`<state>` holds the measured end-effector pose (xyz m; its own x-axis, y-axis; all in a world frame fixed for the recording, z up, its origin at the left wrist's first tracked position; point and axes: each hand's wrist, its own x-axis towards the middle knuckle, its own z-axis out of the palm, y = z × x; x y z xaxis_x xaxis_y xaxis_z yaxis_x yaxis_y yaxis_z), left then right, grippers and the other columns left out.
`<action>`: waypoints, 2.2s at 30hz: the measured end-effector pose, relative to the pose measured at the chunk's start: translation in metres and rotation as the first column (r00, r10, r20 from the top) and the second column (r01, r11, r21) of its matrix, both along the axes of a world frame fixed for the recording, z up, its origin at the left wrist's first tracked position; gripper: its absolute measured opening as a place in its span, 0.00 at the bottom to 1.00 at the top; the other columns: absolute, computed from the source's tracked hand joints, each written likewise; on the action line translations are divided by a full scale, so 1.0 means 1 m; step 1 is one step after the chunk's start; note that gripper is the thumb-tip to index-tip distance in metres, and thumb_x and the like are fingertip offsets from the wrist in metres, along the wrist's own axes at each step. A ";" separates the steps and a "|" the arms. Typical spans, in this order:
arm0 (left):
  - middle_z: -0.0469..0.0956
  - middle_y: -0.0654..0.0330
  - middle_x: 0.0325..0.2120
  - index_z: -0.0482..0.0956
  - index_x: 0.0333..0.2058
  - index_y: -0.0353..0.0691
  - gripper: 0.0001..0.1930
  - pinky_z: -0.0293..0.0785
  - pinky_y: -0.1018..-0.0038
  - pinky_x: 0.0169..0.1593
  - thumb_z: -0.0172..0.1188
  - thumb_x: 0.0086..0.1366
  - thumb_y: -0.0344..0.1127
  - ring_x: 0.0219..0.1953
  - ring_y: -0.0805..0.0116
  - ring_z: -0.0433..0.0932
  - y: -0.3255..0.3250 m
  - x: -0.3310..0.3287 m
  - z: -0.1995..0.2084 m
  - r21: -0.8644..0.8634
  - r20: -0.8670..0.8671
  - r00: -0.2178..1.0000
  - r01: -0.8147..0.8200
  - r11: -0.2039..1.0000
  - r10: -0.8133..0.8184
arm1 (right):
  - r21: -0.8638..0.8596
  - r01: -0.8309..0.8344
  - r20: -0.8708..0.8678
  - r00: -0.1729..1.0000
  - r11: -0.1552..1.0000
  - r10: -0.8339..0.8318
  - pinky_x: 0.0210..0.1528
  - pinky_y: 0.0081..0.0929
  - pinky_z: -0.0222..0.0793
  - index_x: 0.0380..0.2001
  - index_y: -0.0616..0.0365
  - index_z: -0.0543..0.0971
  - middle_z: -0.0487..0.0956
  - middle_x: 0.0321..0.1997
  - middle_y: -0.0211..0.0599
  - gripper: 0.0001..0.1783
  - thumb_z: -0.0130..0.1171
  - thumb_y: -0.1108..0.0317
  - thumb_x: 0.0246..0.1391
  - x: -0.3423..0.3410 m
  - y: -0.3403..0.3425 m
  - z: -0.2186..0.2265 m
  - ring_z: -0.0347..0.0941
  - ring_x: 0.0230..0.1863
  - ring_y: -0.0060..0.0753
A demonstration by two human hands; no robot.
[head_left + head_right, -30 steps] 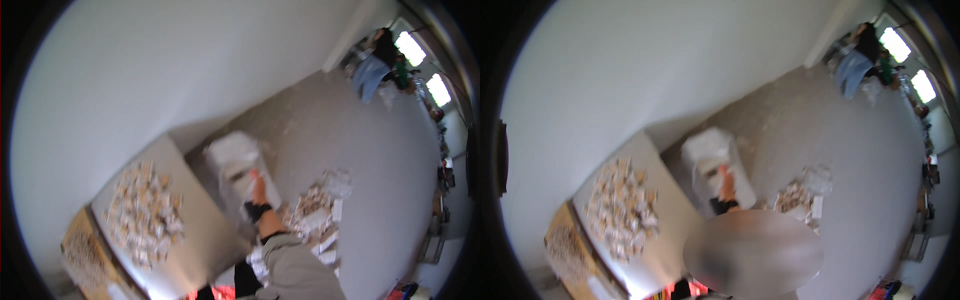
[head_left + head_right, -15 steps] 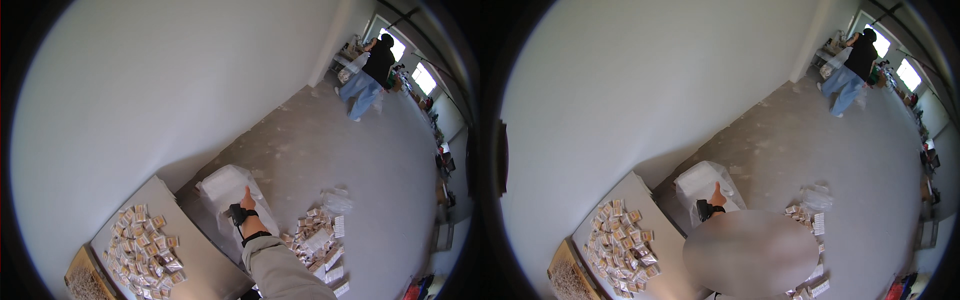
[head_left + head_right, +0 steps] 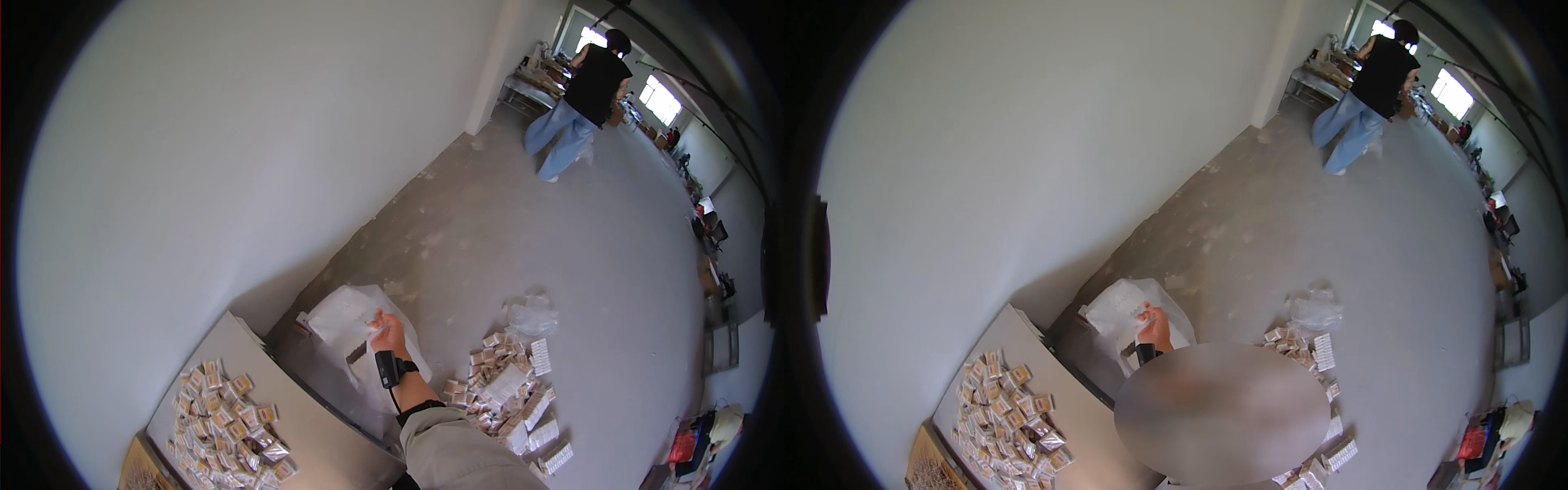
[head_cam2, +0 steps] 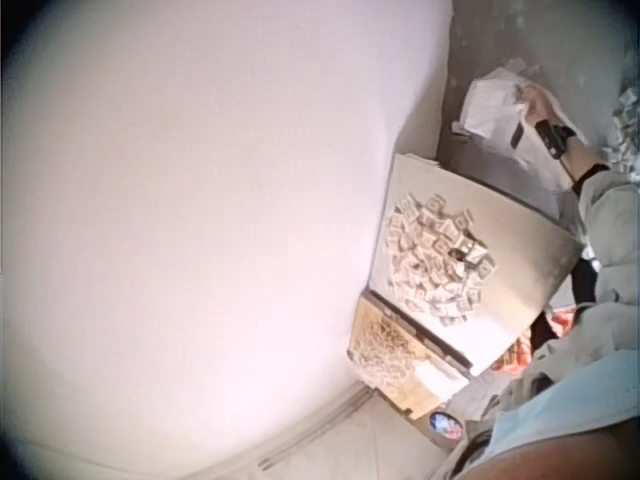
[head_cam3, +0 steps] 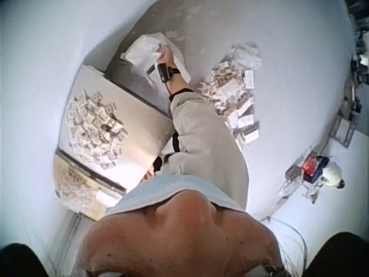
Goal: Manually sort and pack cotton swab packets into plastic bags.
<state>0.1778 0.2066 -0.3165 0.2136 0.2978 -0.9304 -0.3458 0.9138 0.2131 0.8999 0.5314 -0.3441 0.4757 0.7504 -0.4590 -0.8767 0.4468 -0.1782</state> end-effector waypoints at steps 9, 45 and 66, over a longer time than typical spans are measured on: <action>0.63 0.51 0.50 0.59 0.52 0.42 0.20 0.61 0.64 0.54 0.45 0.64 0.41 0.52 0.54 0.61 0.021 0.025 -0.036 0.115 0.080 0.992 0.083 0.990 -0.093 | -0.297 -0.253 -0.009 0.965 0.921 0.262 0.19 0.18 0.57 0.27 0.59 0.67 0.71 0.24 0.34 0.05 0.52 0.75 0.48 0.017 -0.050 0.064 0.58 0.16 0.19; 0.68 0.54 0.43 0.64 0.48 0.40 0.17 0.65 0.68 0.48 0.46 0.63 0.40 0.45 0.59 0.67 0.096 0.158 -0.093 0.267 0.120 0.909 0.357 0.895 -0.398 | -0.983 0.073 0.159 -0.106 0.167 0.982 0.29 0.28 0.66 0.06 0.60 0.73 0.79 0.20 0.37 0.23 0.49 0.54 0.43 0.168 -0.241 0.056 0.73 0.21 0.31; 0.71 0.55 0.40 0.67 0.45 0.38 0.15 0.68 0.70 0.45 0.46 0.62 0.39 0.41 0.62 0.70 0.137 0.193 -0.140 0.403 0.111 0.891 0.364 0.839 -0.440 | -0.722 0.685 -0.093 0.042 -0.097 0.995 0.46 0.41 0.66 0.39 0.57 0.72 0.75 0.42 0.44 0.22 0.53 0.52 0.45 0.147 -0.250 0.030 0.72 0.45 0.44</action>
<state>0.3708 0.3434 -0.4565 0.5507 0.4528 -0.7012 -0.0329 0.8512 0.5239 1.0466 0.2812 -0.3138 0.8678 0.4158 -0.2719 0.3985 -0.9094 -0.1191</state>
